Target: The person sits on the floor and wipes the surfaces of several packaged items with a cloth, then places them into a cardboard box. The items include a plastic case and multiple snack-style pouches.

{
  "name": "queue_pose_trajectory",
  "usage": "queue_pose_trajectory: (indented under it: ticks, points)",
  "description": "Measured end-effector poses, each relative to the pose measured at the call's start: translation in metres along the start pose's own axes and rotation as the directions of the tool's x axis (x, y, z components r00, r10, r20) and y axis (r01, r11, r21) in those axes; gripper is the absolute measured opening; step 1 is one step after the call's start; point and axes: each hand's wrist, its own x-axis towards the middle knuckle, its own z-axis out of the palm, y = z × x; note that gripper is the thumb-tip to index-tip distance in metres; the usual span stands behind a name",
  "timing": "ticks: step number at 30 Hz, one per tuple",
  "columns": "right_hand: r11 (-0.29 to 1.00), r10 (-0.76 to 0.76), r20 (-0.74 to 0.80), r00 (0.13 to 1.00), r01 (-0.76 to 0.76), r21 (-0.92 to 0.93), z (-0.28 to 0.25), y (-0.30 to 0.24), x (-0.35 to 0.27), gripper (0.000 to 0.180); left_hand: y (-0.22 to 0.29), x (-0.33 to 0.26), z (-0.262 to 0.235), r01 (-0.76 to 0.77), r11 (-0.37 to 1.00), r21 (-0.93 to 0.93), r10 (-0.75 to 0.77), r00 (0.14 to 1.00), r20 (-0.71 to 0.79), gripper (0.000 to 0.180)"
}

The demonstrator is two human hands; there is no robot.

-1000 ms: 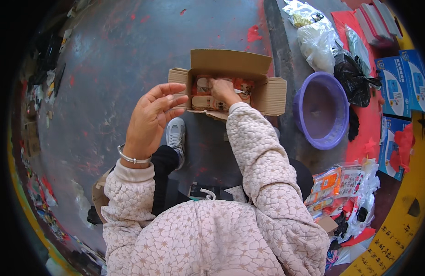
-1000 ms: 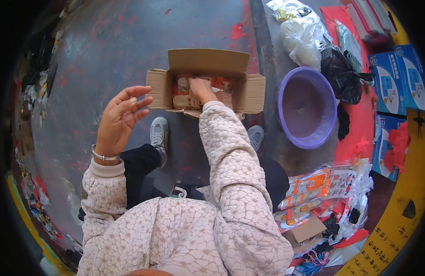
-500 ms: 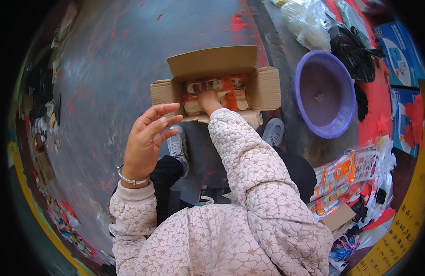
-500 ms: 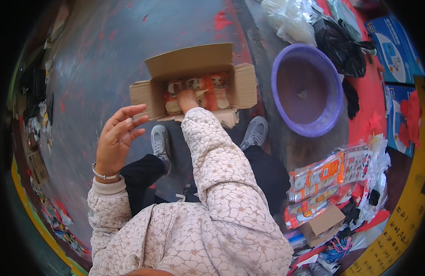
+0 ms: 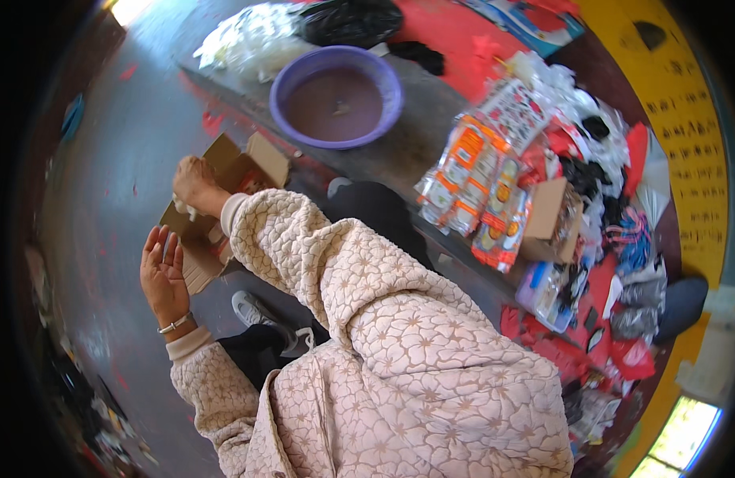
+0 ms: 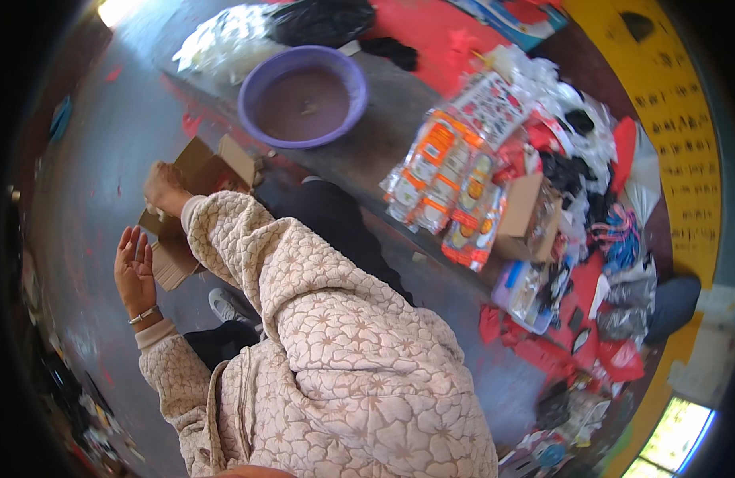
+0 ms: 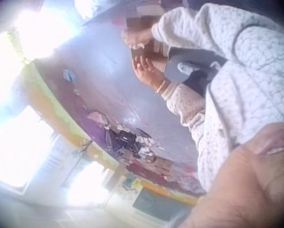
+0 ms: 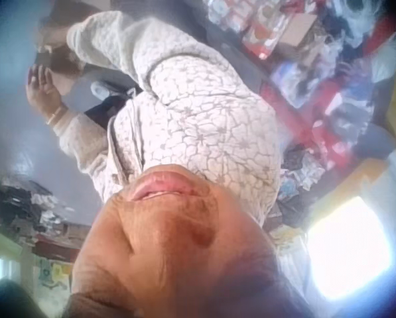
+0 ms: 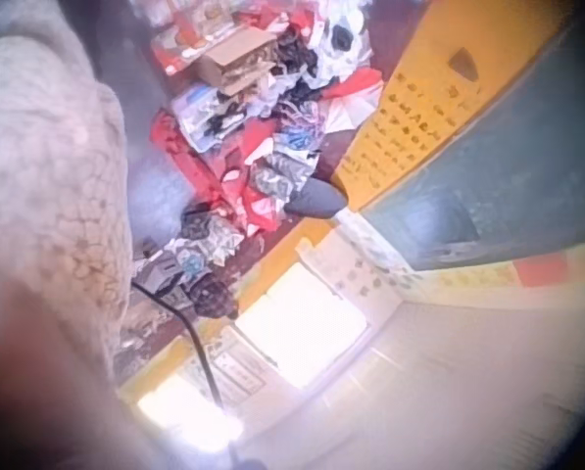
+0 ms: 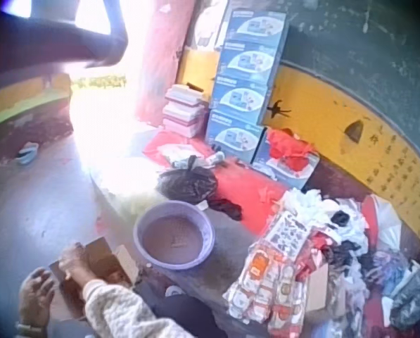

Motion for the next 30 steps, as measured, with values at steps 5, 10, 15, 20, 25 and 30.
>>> queue_pose_trajectory:
  ticks: [5,10,15,20,25,30]
  points:
    - [0.962,-0.081,-0.083,0.993,0.1,0.254,-0.15,-0.072,-0.03,0.026,-0.02,0.01,-0.01,0.063,0.986,-0.156,-0.059,0.998,0.024,0.033]
    - [0.965,-0.262,-0.297,0.918,0.258,-0.051,-0.293,-0.013,-0.073,0.021,-0.045,0.007,-0.03,0.123,0.969,-0.213,-0.109,0.991,0.077,0.033]
    - [0.885,-0.235,-0.608,0.759,-0.092,-0.456,-0.378,0.155,-0.128,0.032,-0.051,-0.013,-0.023,0.163,0.97,-0.182,-0.161,0.987,0.025,0.035]
    - [0.712,0.149,-0.625,0.766,-0.522,-0.47,-0.387,0.224,-0.152,0.043,-0.062,-0.023,-0.018,0.251,0.96,-0.121,-0.242,0.967,0.078,0.035]
    - [0.575,0.23,-0.629,0.743,-0.625,-0.528,-0.382,0.242,-0.142,0.055,-0.07,-0.021,-0.011,0.257,0.961,-0.1,-0.254,0.966,0.039,0.032]
    - [0.614,0.23,-0.655,0.72,-0.63,-0.476,-0.383,0.265,-0.134,0.05,-0.087,-0.006,-0.004,0.29,0.954,-0.076,-0.284,0.955,0.088,0.034]
